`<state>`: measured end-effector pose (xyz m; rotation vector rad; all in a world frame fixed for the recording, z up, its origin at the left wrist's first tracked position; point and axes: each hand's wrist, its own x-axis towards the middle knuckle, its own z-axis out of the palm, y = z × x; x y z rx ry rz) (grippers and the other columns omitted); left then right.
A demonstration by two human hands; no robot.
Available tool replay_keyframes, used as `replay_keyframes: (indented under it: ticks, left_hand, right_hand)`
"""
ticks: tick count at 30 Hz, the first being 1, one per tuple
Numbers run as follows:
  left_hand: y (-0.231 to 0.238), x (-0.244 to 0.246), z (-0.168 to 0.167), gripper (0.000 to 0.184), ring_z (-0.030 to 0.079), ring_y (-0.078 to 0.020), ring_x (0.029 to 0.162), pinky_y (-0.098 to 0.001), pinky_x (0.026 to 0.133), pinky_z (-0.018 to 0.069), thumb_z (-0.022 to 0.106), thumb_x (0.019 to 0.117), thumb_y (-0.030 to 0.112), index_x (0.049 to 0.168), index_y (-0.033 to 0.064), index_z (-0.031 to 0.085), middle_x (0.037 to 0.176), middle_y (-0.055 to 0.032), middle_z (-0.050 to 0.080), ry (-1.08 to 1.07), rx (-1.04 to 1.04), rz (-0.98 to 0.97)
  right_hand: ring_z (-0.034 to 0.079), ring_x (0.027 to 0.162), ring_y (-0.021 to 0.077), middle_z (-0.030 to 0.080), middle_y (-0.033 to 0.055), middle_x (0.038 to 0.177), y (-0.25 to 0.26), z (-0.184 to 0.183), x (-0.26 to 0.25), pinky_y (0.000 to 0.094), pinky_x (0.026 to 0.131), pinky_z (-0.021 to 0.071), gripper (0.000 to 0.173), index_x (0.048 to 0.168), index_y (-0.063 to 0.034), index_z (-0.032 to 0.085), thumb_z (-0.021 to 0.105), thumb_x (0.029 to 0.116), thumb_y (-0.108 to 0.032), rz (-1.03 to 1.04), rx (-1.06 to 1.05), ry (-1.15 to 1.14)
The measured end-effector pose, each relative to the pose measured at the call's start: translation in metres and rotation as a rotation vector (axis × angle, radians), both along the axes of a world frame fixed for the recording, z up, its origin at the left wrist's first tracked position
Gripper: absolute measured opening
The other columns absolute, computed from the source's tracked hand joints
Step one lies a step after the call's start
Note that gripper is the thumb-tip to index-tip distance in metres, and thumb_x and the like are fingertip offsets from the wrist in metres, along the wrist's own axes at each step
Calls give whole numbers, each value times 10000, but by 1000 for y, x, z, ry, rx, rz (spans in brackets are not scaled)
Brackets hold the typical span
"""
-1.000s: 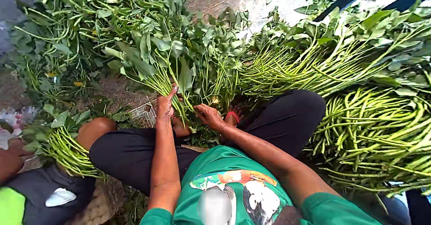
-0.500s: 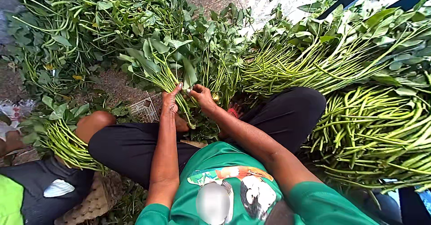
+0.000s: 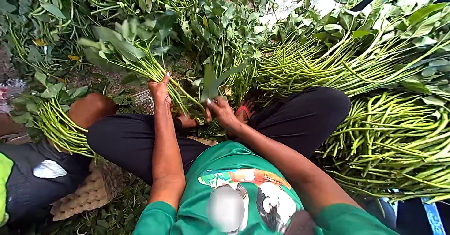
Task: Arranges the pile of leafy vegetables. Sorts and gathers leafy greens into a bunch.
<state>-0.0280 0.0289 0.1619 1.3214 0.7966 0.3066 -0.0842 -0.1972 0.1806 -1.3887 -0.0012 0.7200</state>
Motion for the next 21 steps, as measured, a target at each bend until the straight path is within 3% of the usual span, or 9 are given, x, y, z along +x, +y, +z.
replay_keyframes:
  ticks: [2, 4, 5, 6, 8, 12, 14, 17, 21]
  left_hand:
    - [4, -2, 2, 384, 694, -139, 739, -312, 671, 622, 735, 936, 55, 1250, -25, 528, 952, -88, 683, 14, 37, -13]
    - [0, -3, 4, 399, 700, -154, 758, -331, 679, 627, 746, 932, 67, 1254, -51, 544, 993, -114, 681, 37, 93, -50]
    - [-4, -3, 3, 393, 695, -143, 765, -322, 690, 620, 743, 931, 66, 1249, -54, 547, 994, -111, 680, 31, 122, -90]
    - [-7, -3, 3, 384, 693, -133, 770, -313, 694, 620, 742, 929, 63, 1242, -52, 551, 992, -104, 682, 24, 144, -133]
    - [-15, -4, 4, 385, 694, -120, 797, -304, 718, 617, 745, 926, 67, 1244, -51, 563, 1011, -97, 689, 16, 168, -229]
    - [-28, -6, 7, 331, 710, -104, 842, -294, 777, 619, 743, 916, 49, 1193, -45, 589, 991, -69, 716, -57, 156, -365]
    - [-31, -7, 5, 306, 707, -91, 869, -281, 835, 605, 748, 896, 15, 1158, -43, 600, 975, -54, 721, -111, 139, -367]
    - [-30, -9, 4, 319, 710, -98, 864, -282, 836, 606, 734, 900, -14, 1174, -47, 573, 966, -56, 719, -113, 87, -288]
    - [-20, -4, 1, 276, 707, -123, 776, -292, 736, 619, 713, 931, 1, 1167, -31, 574, 905, -63, 710, -72, 21, -128]
  right_hand:
    - [664, 674, 207, 645, 131, 805, -29, -9, -11, 390, 681, 599, 273, 1225, 35, 571, 491, 1094, -191, 393, -284, -40]
    - [697, 961, 385, 708, 239, 1053, -41, -16, -6, 607, 884, 547, 315, 1230, 30, 660, 663, 1015, -200, 821, -707, -230]
    - [668, 1069, 452, 698, 256, 1145, -40, -16, -4, 695, 934, 486, 313, 1193, 7, 701, 705, 975, -217, 899, -850, -357]
    - [650, 1105, 473, 691, 251, 1177, -38, -12, 1, 721, 955, 459, 286, 1163, -15, 727, 708, 958, -212, 855, -893, -486]
    - [676, 1095, 440, 693, 227, 1198, -25, 4, 27, 666, 937, 509, 349, 1263, -36, 683, 639, 1019, -281, 672, -809, -611]
    - [693, 1058, 389, 688, 215, 1204, 18, 10, 80, 607, 943, 535, 517, 1426, -42, 551, 606, 1040, -382, 508, -604, -646]
    - [691, 1040, 380, 698, 221, 1138, 32, 4, 93, 588, 954, 525, 452, 1332, -3, 592, 609, 1041, -349, 540, -543, -662]
    - [691, 1030, 396, 714, 227, 1047, 43, 0, 92, 601, 952, 509, 340, 1147, 39, 671, 577, 1057, -275, 595, -505, -701]
    - [703, 861, 356, 699, 185, 921, 37, -8, 69, 570, 762, 544, 245, 963, 26, 684, 569, 1035, -178, 448, -430, -920]
